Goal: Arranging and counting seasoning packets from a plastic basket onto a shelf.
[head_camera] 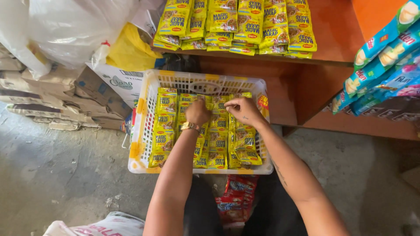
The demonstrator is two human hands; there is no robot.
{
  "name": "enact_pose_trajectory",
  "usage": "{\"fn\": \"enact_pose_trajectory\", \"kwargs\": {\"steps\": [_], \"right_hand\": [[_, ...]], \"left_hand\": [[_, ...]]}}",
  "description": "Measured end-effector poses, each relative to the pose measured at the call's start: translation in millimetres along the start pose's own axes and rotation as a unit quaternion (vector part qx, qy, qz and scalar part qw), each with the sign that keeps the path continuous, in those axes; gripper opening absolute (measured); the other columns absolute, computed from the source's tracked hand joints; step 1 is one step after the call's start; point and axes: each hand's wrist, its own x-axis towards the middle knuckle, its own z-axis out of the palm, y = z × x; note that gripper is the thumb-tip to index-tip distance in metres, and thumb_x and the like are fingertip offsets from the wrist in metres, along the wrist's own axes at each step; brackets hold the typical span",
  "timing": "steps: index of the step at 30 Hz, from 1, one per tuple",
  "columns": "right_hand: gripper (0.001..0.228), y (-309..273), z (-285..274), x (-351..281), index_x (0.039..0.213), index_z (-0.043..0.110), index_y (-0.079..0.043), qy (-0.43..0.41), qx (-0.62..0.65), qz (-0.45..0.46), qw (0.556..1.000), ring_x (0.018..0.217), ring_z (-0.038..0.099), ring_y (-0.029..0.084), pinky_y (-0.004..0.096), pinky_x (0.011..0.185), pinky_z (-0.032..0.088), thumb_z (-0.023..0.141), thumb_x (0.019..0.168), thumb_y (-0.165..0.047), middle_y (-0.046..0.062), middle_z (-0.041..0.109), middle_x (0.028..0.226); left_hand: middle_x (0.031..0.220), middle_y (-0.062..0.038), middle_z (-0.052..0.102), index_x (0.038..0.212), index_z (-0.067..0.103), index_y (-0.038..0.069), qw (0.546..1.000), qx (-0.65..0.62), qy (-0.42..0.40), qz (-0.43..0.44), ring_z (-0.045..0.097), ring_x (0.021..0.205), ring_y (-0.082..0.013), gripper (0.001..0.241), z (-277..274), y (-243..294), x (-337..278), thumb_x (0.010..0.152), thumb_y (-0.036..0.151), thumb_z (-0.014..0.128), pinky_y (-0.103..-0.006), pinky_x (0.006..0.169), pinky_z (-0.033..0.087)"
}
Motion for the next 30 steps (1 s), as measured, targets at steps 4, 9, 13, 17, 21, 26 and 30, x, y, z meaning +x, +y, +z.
{"fn": "enact_pose_trajectory", "kwargs": {"steps": [4, 9, 13, 17, 21, 26, 30], "right_hand": [[0.024, -2.3, 6.9, -6.4, 0.115, 0.077, -0.012, -0.037, -0.053, 0.035, 0.997, 0.098, 0.074, 0.020, 0.038, 0.090, 0.057, 0.071, 0.093, -0.020, 0.008, 0.077, 0.114], [0.033, -6.3, 19.6, -4.8, 0.124, 0.073, -0.015, -0.128, -0.082, 0.096, 0.984, 0.096, 0.073, 0.028, 0.043, 0.090, 0.059, 0.067, 0.094, -0.028, 0.007, 0.077, 0.118], [0.052, 13.1, 30.9, 2.9, 0.137, 0.059, -0.007, -0.128, -0.100, 0.091, 0.983, 0.100, 0.069, 0.035, 0.045, 0.091, 0.057, 0.070, 0.094, -0.033, 0.015, 0.070, 0.123], [0.065, 70.1, 51.0, 17.7, 0.143, 0.046, 0.000, -0.063, 0.072, 0.021, 0.995, 0.107, 0.068, 0.029, 0.040, 0.089, 0.055, 0.077, 0.094, -0.031, 0.020, 0.067, 0.126], [0.067, 31.6, 29.1, 11.3, 0.143, 0.044, 0.000, -0.099, 0.336, 0.076, 0.934, 0.091, 0.073, 0.024, 0.036, 0.077, 0.062, 0.074, 0.090, -0.029, 0.019, 0.072, 0.113], [0.073, -0.4, 22.5, -0.5, 0.150, 0.045, 0.001, -0.039, 0.172, 0.047, 0.983, 0.102, 0.067, 0.025, 0.037, 0.085, 0.056, 0.077, 0.092, -0.028, 0.022, 0.069, 0.118], [0.069, -32.7, 15.7, -15.3, 0.153, 0.042, 0.004, 0.103, 0.138, -0.131, 0.976, 0.130, 0.056, 0.024, 0.037, 0.106, 0.050, 0.077, 0.099, -0.021, 0.021, 0.057, 0.145]], "left_hand": [[0.120, -0.019, 0.067, 0.122, 0.064, 0.009, 0.994, 0.075, -0.007, -0.080, 0.071, 0.101, -0.0323, 0.064, 14.5, -7.9, 0.6, 0.078, 0.050, 0.083, -0.0429, 0.078, 0.061], [0.111, -0.020, 0.074, 0.134, 0.049, -0.001, 0.991, 0.014, -0.076, -0.106, 0.075, 0.093, -0.0282, 0.070, 65.4, -33.6, 44.0, 0.080, 0.026, 0.085, -0.0389, 0.075, 0.064], [0.096, -0.015, 0.076, 0.102, 0.074, 0.002, 0.982, -0.171, -0.031, -0.067, 0.075, 0.083, -0.0211, 0.033, 39.2, -12.5, 33.5, 0.082, 0.027, 0.082, -0.0356, 0.071, 0.060], [0.073, -0.006, 0.068, 0.081, 0.064, 0.002, 0.887, -0.449, 0.099, -0.051, 0.058, 0.064, -0.0130, 0.035, 37.5, 2.0, 40.8, 0.089, 0.032, 0.079, -0.0339, 0.057, 0.047], [0.070, -0.006, 0.062, 0.078, 0.059, 0.001, 0.854, -0.504, 0.118, -0.063, 0.049, 0.062, -0.0120, 0.043, 18.2, 15.0, 29.1, 0.097, 0.036, 0.073, -0.0336, 0.056, 0.042], [0.098, -0.005, 0.068, 0.119, 0.055, -0.002, 0.839, -0.530, 0.116, -0.042, 0.063, 0.086, -0.0110, 0.045, 43.2, 4.1, 45.0, 0.097, 0.033, 0.072, -0.0286, 0.076, 0.051], [0.120, -0.005, 0.066, 0.143, 0.047, -0.001, 0.749, -0.652, 0.087, 0.083, 0.063, 0.100, -0.0113, 0.054, 17.1, 24.2, 34.7, 0.099, 0.021, 0.068, -0.0284, 0.084, 0.054]]}}
